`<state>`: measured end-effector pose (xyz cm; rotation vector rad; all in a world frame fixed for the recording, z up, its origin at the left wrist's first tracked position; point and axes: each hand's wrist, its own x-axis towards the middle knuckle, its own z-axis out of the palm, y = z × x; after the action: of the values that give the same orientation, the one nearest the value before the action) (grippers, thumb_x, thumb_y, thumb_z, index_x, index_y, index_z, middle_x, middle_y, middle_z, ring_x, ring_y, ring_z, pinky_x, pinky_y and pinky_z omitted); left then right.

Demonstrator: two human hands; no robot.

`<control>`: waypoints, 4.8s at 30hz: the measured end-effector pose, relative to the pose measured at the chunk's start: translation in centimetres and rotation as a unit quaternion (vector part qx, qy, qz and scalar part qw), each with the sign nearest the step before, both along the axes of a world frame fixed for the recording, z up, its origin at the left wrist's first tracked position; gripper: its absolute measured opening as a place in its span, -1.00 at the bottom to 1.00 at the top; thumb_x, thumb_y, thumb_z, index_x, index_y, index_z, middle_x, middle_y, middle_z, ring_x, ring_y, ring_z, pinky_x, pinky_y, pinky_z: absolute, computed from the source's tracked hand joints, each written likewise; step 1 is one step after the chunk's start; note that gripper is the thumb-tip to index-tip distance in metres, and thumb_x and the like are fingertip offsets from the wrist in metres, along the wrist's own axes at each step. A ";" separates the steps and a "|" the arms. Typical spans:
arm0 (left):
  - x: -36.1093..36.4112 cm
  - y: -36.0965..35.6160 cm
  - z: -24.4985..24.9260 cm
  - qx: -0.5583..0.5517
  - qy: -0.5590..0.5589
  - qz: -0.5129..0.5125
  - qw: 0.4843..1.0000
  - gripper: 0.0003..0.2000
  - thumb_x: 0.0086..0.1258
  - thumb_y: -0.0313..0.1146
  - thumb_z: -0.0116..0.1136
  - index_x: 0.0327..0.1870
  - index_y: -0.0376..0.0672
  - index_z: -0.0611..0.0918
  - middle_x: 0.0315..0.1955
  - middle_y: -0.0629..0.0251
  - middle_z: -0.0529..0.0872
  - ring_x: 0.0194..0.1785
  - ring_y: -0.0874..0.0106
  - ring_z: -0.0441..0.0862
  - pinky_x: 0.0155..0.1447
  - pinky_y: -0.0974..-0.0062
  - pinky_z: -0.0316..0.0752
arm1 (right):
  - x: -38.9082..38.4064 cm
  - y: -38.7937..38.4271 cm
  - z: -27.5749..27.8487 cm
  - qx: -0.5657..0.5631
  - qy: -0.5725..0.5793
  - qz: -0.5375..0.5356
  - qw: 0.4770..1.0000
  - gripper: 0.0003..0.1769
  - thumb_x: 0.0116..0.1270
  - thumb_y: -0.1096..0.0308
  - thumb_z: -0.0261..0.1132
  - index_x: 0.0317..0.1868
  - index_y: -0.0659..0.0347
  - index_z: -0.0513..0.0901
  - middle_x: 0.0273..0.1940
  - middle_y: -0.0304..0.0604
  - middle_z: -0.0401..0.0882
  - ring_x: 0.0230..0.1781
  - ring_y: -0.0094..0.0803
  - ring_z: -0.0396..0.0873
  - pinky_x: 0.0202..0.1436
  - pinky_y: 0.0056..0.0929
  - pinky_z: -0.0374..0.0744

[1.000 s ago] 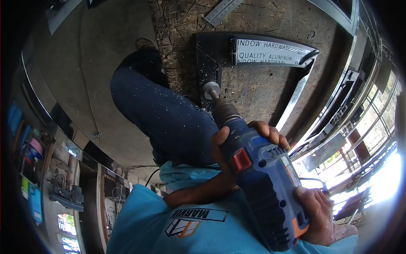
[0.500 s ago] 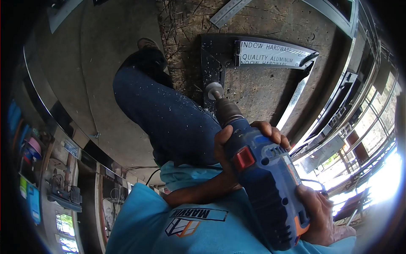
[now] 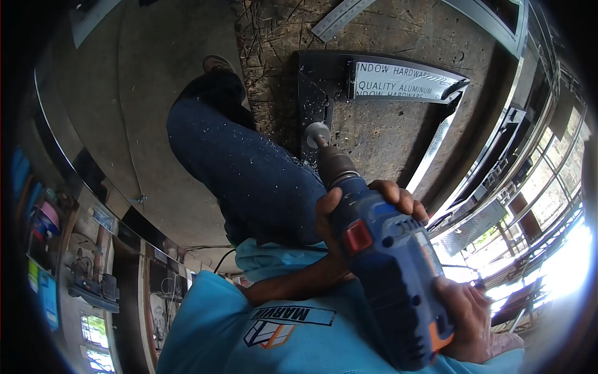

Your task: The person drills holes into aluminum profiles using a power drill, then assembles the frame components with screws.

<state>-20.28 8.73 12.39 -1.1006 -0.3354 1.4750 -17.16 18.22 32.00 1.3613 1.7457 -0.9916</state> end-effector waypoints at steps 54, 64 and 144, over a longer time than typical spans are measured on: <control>-0.6 -0.2 -0.3 0.018 0.042 -0.067 0.997 -0.31 0.20 0.30 -0.11 0.00 -0.25 0.50 -0.11 0.05 0.55 0.15 0.09 0.44 0.30 0.08 0.30 | 3.2 -0.4 -0.9 -0.008 0.125 -0.010 0.992 -0.19 0.11 0.25 0.46 0.32 0.18 0.23 -0.31 0.08 0.61 -0.35 -0.13 0.69 -0.20 -0.16 0.66; -0.9 -0.5 0.2 0.021 0.035 -0.107 0.993 -0.33 0.20 0.28 -0.08 -0.01 -0.24 0.48 -0.08 0.04 0.54 0.25 0.10 0.38 0.33 0.05 0.33 | 6.3 -1.8 -0.9 -0.034 0.156 -0.042 0.986 -0.09 0.07 0.11 0.47 0.35 0.17 0.20 -0.32 0.06 0.61 -0.39 -0.15 0.68 -0.23 -0.20 0.66; -20.0 -34.7 16.5 -0.258 0.820 0.133 0.493 -0.38 0.20 0.11 -0.15 -0.07 -0.42 0.45 -0.22 -0.06 0.49 -0.05 0.10 0.44 0.17 0.14 0.31 | -13.0 -23.6 -8.3 -0.111 0.417 0.269 0.861 -0.38 0.30 0.20 0.19 0.33 0.24 0.30 0.10 0.17 0.49 0.15 0.01 0.46 0.22 -0.17 0.44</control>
<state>-40.24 -26.00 28.85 0.4258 1.4390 2.2805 -30.16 -5.40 23.75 0.2046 2.3306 -1.4935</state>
